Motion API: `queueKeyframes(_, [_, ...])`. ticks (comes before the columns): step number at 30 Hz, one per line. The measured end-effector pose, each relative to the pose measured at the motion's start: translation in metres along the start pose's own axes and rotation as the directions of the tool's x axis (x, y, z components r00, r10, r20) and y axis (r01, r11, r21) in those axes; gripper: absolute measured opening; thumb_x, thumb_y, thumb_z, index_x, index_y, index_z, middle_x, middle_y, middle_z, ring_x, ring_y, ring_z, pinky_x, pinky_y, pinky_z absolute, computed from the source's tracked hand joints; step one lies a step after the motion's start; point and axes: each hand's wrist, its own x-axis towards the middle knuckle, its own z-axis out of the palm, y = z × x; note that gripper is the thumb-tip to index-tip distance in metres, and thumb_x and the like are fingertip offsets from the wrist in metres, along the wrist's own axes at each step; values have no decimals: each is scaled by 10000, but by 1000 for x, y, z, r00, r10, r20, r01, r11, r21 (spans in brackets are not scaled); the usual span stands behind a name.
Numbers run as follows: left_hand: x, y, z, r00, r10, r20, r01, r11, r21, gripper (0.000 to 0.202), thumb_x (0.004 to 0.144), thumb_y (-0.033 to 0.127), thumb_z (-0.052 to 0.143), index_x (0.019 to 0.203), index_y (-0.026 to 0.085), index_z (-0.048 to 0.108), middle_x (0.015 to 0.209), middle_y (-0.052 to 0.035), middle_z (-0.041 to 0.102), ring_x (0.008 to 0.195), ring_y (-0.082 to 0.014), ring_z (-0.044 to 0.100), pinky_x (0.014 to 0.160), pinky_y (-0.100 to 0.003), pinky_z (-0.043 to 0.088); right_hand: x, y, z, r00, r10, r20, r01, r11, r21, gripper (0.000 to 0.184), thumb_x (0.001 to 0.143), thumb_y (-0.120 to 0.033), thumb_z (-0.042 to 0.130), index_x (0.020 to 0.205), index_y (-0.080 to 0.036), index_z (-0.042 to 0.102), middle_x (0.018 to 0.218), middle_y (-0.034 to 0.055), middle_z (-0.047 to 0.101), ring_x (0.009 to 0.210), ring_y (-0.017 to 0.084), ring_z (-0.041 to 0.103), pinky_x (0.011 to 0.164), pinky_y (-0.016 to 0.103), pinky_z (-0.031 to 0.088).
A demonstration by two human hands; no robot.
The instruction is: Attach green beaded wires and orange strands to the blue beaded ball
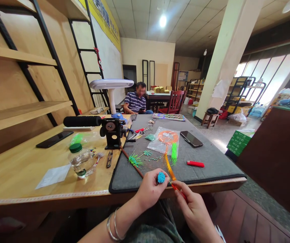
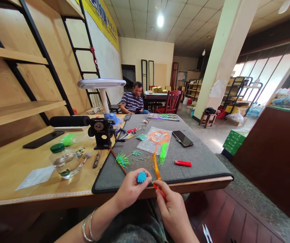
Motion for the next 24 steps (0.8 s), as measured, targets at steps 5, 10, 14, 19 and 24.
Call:
queueKeyframes(5, [-6, 1, 6, 997, 76, -33, -73, 994, 87, 158, 824, 264, 575, 728, 157, 641, 681, -21, 624, 649, -150, 535, 632, -233, 403, 2, 4, 3, 999, 16, -44, -17, 999, -39, 374, 853, -501, 537, 1022, -214, 708, 570, 8, 624, 500, 165, 568, 457, 211, 426])
queueKeyframes(10, [-6, -6, 11, 1000, -11, 20, 12, 998, -55, 187, 823, 302, 570, 732, 148, 622, 657, -7, 589, 630, -139, 502, 627, -238, 405, 2, 13, 9, 998, -22, -62, 23, 999, 22, 409, 904, -479, 485, 1144, -192, 652, 525, -20, 583, 434, 129, 516, 424, 186, 402])
queueKeyframes(14, [2, -9, 6, 993, -84, 77, 94, 987, -133, 204, 811, 329, 572, 722, 146, 592, 598, 25, 513, 572, -119, 440, 579, -236, 385, 0, 16, 4, 991, -136, -6, 136, 991, -16, 357, 944, -392, 433, 1145, -178, 636, 555, -15, 598, 478, 126, 562, 471, 175, 439])
queueKeyframes(19, [6, -5, 3, 999, 13, 44, -14, 1000, 22, 142, 817, 254, 561, 718, 156, 587, 636, 8, 554, 608, -130, 481, 602, -236, 390, 1, 11, -7, 966, -241, 90, 255, 942, -219, 310, 930, -274, 422, 1132, -190, 641, 899, 71, 744, 762, 173, 711, 688, 202, 525])
queueKeyframes(24, [0, -6, 7, 979, 202, 17, -200, 949, 242, 69, 787, 126, 554, 794, 173, 604, 781, -34, 644, 743, -169, 576, 690, -252, 415, 0, 9, -6, 983, -171, 73, 184, 941, -283, 329, 934, -270, 390, 1143, -178, 627, 811, 53, 743, 662, 157, 698, 615, 184, 510])
